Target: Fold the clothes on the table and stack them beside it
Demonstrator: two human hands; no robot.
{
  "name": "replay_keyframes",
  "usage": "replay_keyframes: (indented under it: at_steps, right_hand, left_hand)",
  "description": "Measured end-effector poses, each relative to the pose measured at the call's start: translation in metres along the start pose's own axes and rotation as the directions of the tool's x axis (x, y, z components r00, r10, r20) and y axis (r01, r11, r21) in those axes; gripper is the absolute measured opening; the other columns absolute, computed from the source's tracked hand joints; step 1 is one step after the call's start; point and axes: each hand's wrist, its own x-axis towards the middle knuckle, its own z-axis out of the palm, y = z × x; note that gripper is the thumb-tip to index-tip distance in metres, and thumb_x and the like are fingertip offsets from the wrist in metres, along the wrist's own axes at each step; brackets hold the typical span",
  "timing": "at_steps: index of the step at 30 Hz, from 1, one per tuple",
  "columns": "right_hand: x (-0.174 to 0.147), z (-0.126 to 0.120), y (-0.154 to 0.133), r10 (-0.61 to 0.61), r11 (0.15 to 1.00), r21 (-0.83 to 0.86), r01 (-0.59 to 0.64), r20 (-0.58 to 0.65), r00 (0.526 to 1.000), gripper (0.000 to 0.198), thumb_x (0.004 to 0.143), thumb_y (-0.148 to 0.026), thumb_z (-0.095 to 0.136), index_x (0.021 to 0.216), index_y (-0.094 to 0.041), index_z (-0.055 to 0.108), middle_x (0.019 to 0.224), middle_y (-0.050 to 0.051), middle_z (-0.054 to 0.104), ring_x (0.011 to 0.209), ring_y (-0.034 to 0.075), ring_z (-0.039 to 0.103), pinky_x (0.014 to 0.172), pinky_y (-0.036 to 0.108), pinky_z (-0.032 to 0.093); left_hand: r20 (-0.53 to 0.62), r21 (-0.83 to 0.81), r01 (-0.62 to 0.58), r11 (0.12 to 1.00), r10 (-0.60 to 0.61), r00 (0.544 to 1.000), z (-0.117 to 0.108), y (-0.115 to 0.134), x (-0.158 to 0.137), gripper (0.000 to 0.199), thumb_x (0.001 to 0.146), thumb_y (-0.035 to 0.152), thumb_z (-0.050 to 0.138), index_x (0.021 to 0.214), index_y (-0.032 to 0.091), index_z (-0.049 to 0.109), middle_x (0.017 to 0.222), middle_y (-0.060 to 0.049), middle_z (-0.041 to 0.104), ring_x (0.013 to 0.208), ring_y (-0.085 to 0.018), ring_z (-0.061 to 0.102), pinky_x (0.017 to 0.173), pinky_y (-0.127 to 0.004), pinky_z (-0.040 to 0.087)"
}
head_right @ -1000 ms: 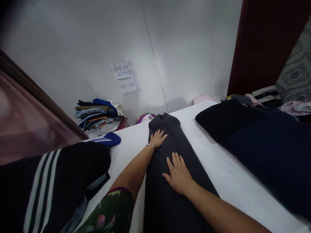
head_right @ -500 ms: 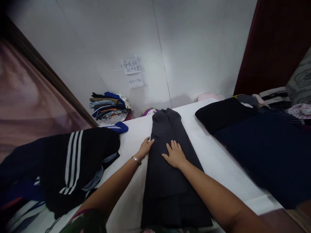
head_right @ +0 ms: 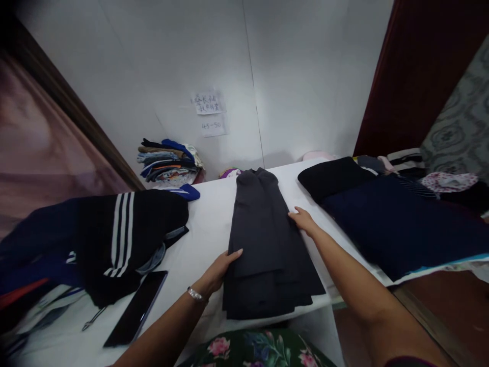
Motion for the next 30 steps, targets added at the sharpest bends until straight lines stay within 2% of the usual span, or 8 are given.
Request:
replay_keyframes:
  at_steps: [2, 5, 7, 10, 16, 20, 23, 30]
  right_hand:
    - [-0.006, -0.002, 0.001, 0.068, 0.996, 0.054, -0.07, 0.046, 0.997, 0.06, 0.078, -0.035, 0.069, 0.131, -0.012, 0.052, 0.103, 0.015, 0.07, 0.094, 0.026, 0.065, 0.077, 0.037, 0.052]
    - [-0.011, 0.004, -0.002, 0.127, 0.979, 0.139, -0.15, 0.161, 0.979, 0.034, 0.077, -0.034, 0.07, 0.102, -0.011, 0.065, 0.086, 0.013, 0.072, 0.076, 0.023, 0.068, 0.067, 0.034, 0.054]
    - [-0.013, 0.009, -0.006, 0.153, 0.963, 0.183, -0.196, 0.227, 0.962, 0.025, 0.074, -0.031, 0.073, 0.087, -0.011, 0.065, 0.075, 0.012, 0.072, 0.065, 0.023, 0.068, 0.061, 0.035, 0.055]
    - [-0.02, 0.018, -0.01, 0.164, 0.942, 0.242, -0.235, 0.28, 0.946, 0.019, 0.07, -0.021, 0.076, 0.081, -0.013, 0.062, 0.064, 0.008, 0.07, 0.057, 0.022, 0.066, 0.057, 0.035, 0.056]
    - [-0.072, 0.057, -0.001, 0.088, 0.897, 0.365, -0.251, 0.41, 0.908, 0.018, 0.075, -0.01, 0.065, 0.092, -0.016, 0.062, 0.08, 0.005, 0.073, 0.067, 0.016, 0.069, 0.063, 0.026, 0.057]
    - [-0.09, 0.081, 0.004, 0.026, 0.863, 0.401, -0.308, 0.574, 0.819, 0.023, 0.079, -0.018, 0.068, 0.1, -0.016, 0.061, 0.091, 0.008, 0.073, 0.072, 0.017, 0.069, 0.072, 0.033, 0.058]
    - [-0.066, 0.083, -0.004, 0.038, 0.825, 0.472, -0.311, 0.503, 0.864, 0.017, 0.082, -0.023, 0.067, 0.096, -0.015, 0.06, 0.087, 0.008, 0.072, 0.071, 0.015, 0.068, 0.075, 0.031, 0.056]
    - [0.037, 0.084, -0.04, 0.098, 0.791, 0.549, -0.271, 0.323, 0.941, 0.018, 0.094, -0.029, 0.05, 0.095, -0.014, 0.059, 0.079, 0.007, 0.068, 0.067, 0.012, 0.065, 0.067, 0.022, 0.055]
  left_hand:
    - [-0.017, -0.007, -0.007, 1.0, 0.007, 1.0, 0.004, -0.004, 0.004, 0.054, 0.067, 0.031, 0.079, 0.114, 0.012, 0.063, 0.115, -0.015, 0.068, 0.107, -0.029, 0.064, 0.097, -0.041, 0.05]
    - [-0.056, 0.007, -0.05, 0.999, 0.05, 0.997, 0.009, -0.011, 0.011, 0.059, 0.06, 0.018, 0.08, 0.117, 0.013, 0.062, 0.113, -0.014, 0.069, 0.105, -0.028, 0.065, 0.097, -0.042, 0.05]
    - [-0.052, 0.009, -0.079, 0.997, 0.079, 0.996, 0.008, -0.01, 0.012, 0.061, 0.058, 0.013, 0.078, 0.116, 0.014, 0.062, 0.111, -0.013, 0.07, 0.102, -0.028, 0.066, 0.096, -0.042, 0.05]
    - [0.007, 0.013, -0.077, 0.997, 0.077, 0.997, -0.004, 0.006, 0.005, 0.057, 0.056, 0.014, 0.077, 0.112, 0.013, 0.063, 0.109, -0.013, 0.071, 0.096, -0.027, 0.067, 0.092, -0.042, 0.052]
    - [0.069, 0.222, 0.042, 0.974, -0.059, 0.996, -0.076, 0.066, -0.03, 0.059, 0.056, 0.019, 0.078, 0.113, 0.014, 0.063, 0.094, -0.009, 0.074, 0.083, -0.025, 0.069, 0.084, -0.039, 0.053]
    - [0.038, 0.345, 0.117, 0.931, -0.138, 0.99, -0.121, 0.085, -0.053, 0.064, 0.057, 0.021, 0.078, 0.118, 0.02, 0.061, 0.097, -0.005, 0.074, 0.091, -0.027, 0.068, 0.087, -0.038, 0.051]
    - [0.018, 0.387, 0.134, 0.912, -0.152, 0.988, -0.137, 0.087, -0.066, 0.065, 0.058, 0.022, 0.078, 0.12, 0.021, 0.06, 0.103, -0.005, 0.073, 0.097, -0.028, 0.067, 0.09, -0.038, 0.05]
    - [0.03, 0.404, 0.147, 0.903, -0.174, 0.984, -0.153, 0.09, -0.087, 0.064, 0.057, 0.023, 0.078, 0.118, 0.021, 0.061, 0.105, -0.006, 0.072, 0.101, -0.028, 0.065, 0.094, -0.038, 0.047]
